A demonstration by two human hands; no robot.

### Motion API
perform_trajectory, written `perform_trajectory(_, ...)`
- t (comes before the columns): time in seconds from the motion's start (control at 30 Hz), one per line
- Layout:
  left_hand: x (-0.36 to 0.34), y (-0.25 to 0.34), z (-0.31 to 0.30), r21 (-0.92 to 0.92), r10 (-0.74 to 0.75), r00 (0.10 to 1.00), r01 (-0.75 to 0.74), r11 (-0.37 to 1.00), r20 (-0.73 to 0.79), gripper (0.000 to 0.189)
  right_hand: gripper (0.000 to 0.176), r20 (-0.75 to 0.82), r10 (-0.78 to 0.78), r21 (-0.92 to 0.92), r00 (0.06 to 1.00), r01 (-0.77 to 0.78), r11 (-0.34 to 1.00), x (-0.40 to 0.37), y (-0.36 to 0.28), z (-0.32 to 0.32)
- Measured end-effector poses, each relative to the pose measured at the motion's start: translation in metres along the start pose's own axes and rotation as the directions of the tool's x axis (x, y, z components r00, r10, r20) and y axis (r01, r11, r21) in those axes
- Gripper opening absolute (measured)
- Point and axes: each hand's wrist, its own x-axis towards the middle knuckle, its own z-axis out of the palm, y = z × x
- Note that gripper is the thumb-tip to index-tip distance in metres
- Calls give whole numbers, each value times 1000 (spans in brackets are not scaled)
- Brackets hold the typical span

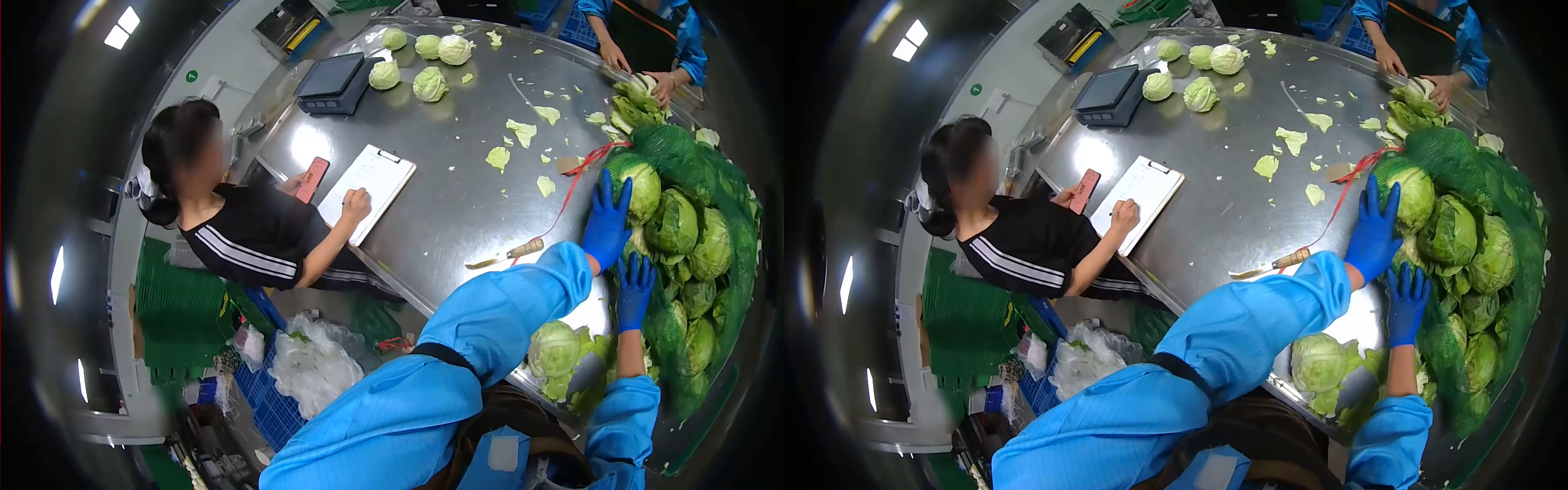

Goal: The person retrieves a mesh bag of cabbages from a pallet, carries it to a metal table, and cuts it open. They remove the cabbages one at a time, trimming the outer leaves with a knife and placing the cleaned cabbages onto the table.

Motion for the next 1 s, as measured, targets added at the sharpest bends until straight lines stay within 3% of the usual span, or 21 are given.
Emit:
perform_trajectory(0.13,24,-7,-23,-91,38,991,-27,995,126,107,66,43,36,-16,998,-36,999,24,4,-4)
perform_trajectory(0.27,2,-80,-27,-448,252,968,-219,867,13,87,70,112,25,26,993,-28,999,22,1,-22)
perform_trajectory(0.37,-49,-150,-45,-378,-109,987,57,924,-118,75,68,171,36,50,985,-45,998,12,-8,-46)
perform_trajectory(0.4,-63,-182,-53,-231,-161,975,124,965,-152,70,65,247,40,41,968,-52,998,3,-9,-51)
perform_trajectory(0.43,-78,-200,-64,-123,-244,942,221,967,-229,69,61,237,-3,119,972,-26,993,-8,-10,-57)
perform_trajectory(0.47,-88,-216,-72,74,-215,924,250,965,-317,68,51,149,-84,184,985,56,981,-23,-11,-57)
perform_trajectory(0.53,-98,-217,-97,92,-356,916,377,921,-186,55,36,314,-200,248,928,123,961,-52,-17,-55)
perform_trajectory(0.63,-115,-202,-96,117,-271,941,251,961,204,38,24,415,-82,315,906,-58,947,-97,-22,-71)
perform_trajectory(0.73,-120,-197,-80,299,-141,924,31,954,356,28,20,610,208,267,764,-446,854,-117,-22,-93)
perform_trajectory(0.77,-123,-197,-74,225,-184,938,119,967,294,29,24,568,111,217,816,-279,936,-124,-20,-101)
perform_trajectory(0.8,-125,-192,-75,221,-114,963,60,973,244,25,30,491,100,249,865,-249,936,-128,-25,-122)
perform_trajectory(0.87,-118,-160,-88,200,7,984,-43,979,177,23,36,624,59,287,779,-298,910,-111,-36,-147)
perform_trajectory(0.93,-112,-113,-98,153,260,933,-303,941,248,22,46,321,227,460,919,-361,811,-55,-62,-190)
perform_trajectory(1.0,-122,-71,-99,111,496,815,-546,831,300,26,63,205,186,515,961,-267,814,-17,-82,-217)
